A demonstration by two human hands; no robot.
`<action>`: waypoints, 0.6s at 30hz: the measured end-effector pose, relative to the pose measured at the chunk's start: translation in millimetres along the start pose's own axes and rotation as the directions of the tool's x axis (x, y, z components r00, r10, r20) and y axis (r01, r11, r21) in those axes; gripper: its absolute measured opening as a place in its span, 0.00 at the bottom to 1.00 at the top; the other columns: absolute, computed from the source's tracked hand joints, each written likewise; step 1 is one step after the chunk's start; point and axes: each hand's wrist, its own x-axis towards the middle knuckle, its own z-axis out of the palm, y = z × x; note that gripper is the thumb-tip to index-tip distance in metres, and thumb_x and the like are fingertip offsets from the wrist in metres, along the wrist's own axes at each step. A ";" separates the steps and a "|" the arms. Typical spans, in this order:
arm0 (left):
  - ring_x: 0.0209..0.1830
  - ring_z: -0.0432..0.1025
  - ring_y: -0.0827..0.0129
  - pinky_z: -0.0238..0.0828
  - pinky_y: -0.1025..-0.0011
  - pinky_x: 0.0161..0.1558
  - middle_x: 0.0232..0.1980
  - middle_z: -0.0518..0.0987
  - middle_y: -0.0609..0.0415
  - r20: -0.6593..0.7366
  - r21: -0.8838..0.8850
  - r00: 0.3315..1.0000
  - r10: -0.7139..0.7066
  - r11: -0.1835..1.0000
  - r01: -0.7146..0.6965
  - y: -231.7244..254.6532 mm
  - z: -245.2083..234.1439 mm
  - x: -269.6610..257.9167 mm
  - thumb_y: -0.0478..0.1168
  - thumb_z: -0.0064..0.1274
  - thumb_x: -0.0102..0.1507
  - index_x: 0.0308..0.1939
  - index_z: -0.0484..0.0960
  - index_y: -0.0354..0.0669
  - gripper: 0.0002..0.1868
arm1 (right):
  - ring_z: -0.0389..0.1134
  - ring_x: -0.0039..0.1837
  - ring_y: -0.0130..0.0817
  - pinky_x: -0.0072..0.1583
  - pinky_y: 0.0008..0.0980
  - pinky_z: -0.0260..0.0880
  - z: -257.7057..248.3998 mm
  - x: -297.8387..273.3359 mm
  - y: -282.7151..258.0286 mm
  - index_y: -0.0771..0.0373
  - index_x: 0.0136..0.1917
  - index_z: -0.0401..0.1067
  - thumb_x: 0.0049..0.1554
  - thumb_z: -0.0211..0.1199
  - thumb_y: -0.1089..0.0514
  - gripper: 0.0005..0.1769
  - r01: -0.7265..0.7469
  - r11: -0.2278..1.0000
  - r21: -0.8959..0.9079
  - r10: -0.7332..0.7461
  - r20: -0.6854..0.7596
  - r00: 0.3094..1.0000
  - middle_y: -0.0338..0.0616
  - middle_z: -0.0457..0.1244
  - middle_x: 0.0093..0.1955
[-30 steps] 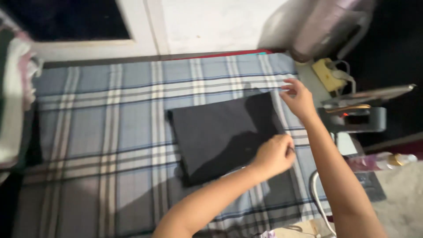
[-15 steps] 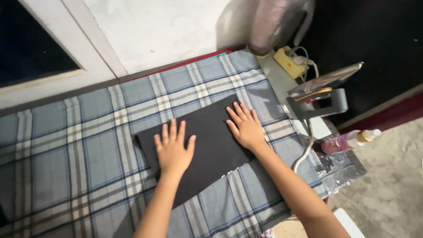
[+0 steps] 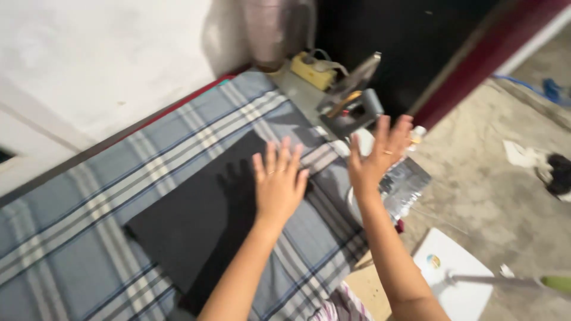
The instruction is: Ironing and folding a black t-shirt on a flat surface.
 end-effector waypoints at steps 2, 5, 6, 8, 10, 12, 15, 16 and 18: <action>0.81 0.51 0.46 0.42 0.37 0.75 0.80 0.60 0.48 0.007 -0.077 0.997 0.078 0.994 -0.078 37.2 24.7 19.2 0.53 0.49 0.68 0.75 0.68 0.50 0.31 | 0.35 0.89 0.60 0.84 0.55 0.34 -17.2 -1.0 33.5 0.58 0.86 0.48 0.64 0.71 0.54 0.46 -0.052 0.999 -0.015 0.051 -0.051 0.997 0.62 0.33 0.89; 0.82 0.51 0.48 0.41 0.38 0.76 0.82 0.58 0.50 0.020 -0.195 0.983 0.184 0.965 -0.177 86.3 59.7 30.1 0.52 0.49 0.68 0.76 0.67 0.51 0.32 | 0.39 0.88 0.60 0.84 0.51 0.39 -28.7 -10.1 75.5 0.59 0.87 0.41 0.62 0.72 0.57 0.53 -0.136 0.988 0.067 0.140 -0.056 0.989 0.61 0.33 0.89; 0.82 0.51 0.48 0.40 0.39 0.77 0.82 0.58 0.51 0.026 -0.232 0.975 0.222 0.950 -0.210 100.0 70.6 32.1 0.52 0.49 0.68 0.76 0.67 0.52 0.32 | 0.43 0.87 0.60 0.83 0.50 0.44 -28.3 -13.3 87.5 0.60 0.87 0.37 0.60 0.73 0.58 0.57 -0.174 0.971 0.161 0.179 -0.014 0.984 0.60 0.34 0.89; 0.82 0.50 0.49 0.39 0.39 0.77 0.82 0.57 0.51 0.037 -0.244 0.969 0.244 0.942 -0.228 113.2 79.6 31.8 0.51 0.49 0.67 0.76 0.66 0.53 0.33 | 0.47 0.85 0.57 0.80 0.48 0.49 -29.2 -12.3 96.3 0.60 0.87 0.35 0.58 0.73 0.58 0.59 -0.213 0.941 0.264 0.209 0.044 0.977 0.60 0.37 0.88; 0.82 0.50 0.49 0.39 0.40 0.77 0.82 0.57 0.52 0.048 -0.248 0.965 0.259 0.939 -0.240 118.7 84.1 30.4 0.51 0.49 0.67 0.77 0.66 0.53 0.33 | 0.51 0.84 0.55 0.78 0.45 0.55 -29.9 -9.2 96.2 0.60 0.86 0.34 0.56 0.74 0.59 0.61 -0.253 0.894 0.371 0.229 0.109 0.967 0.59 0.39 0.88; 0.82 0.50 0.48 0.38 0.39 0.77 0.82 0.57 0.51 0.049 -0.230 0.968 0.246 0.946 -0.229 116.5 84.1 29.0 0.51 0.48 0.67 0.77 0.65 0.54 0.33 | 0.57 0.78 0.51 0.73 0.41 0.63 -28.8 -1.1 87.0 0.60 0.86 0.34 0.56 0.74 0.59 0.61 -0.357 0.849 0.389 0.314 0.172 0.934 0.58 0.47 0.83; 0.81 0.50 0.47 0.38 0.39 0.77 0.82 0.58 0.51 0.036 -0.196 0.980 0.195 0.963 -0.184 94.9 73.9 25.6 0.52 0.48 0.68 0.76 0.65 0.55 0.32 | 0.60 0.75 0.51 0.71 0.43 0.65 -23.8 4.4 78.7 0.57 0.86 0.36 0.58 0.74 0.62 0.59 -0.225 0.947 0.230 0.213 0.078 0.974 0.61 0.52 0.79; 0.81 0.50 0.47 0.38 0.39 0.77 0.82 0.58 0.51 0.033 -0.182 0.983 0.180 0.968 -0.171 83.0 69.2 22.9 0.52 0.48 0.68 0.76 0.65 0.55 0.32 | 0.60 0.75 0.51 0.71 0.43 0.65 -25.9 1.7 78.1 0.57 0.86 0.36 0.58 0.74 0.62 0.59 -0.220 0.944 0.247 0.204 0.089 0.975 0.61 0.52 0.79; 0.80 0.52 0.45 0.39 0.38 0.76 0.81 0.59 0.50 0.010 -0.144 0.995 0.102 0.985 -0.099 53.9 57.0 16.7 0.52 0.48 0.68 0.76 0.66 0.54 0.32 | 0.63 0.69 0.46 0.68 0.41 0.66 -22.6 -1.3 72.7 0.55 0.87 0.35 0.63 0.70 0.65 0.54 -0.119 0.941 0.317 0.106 0.058 0.993 0.59 0.55 0.76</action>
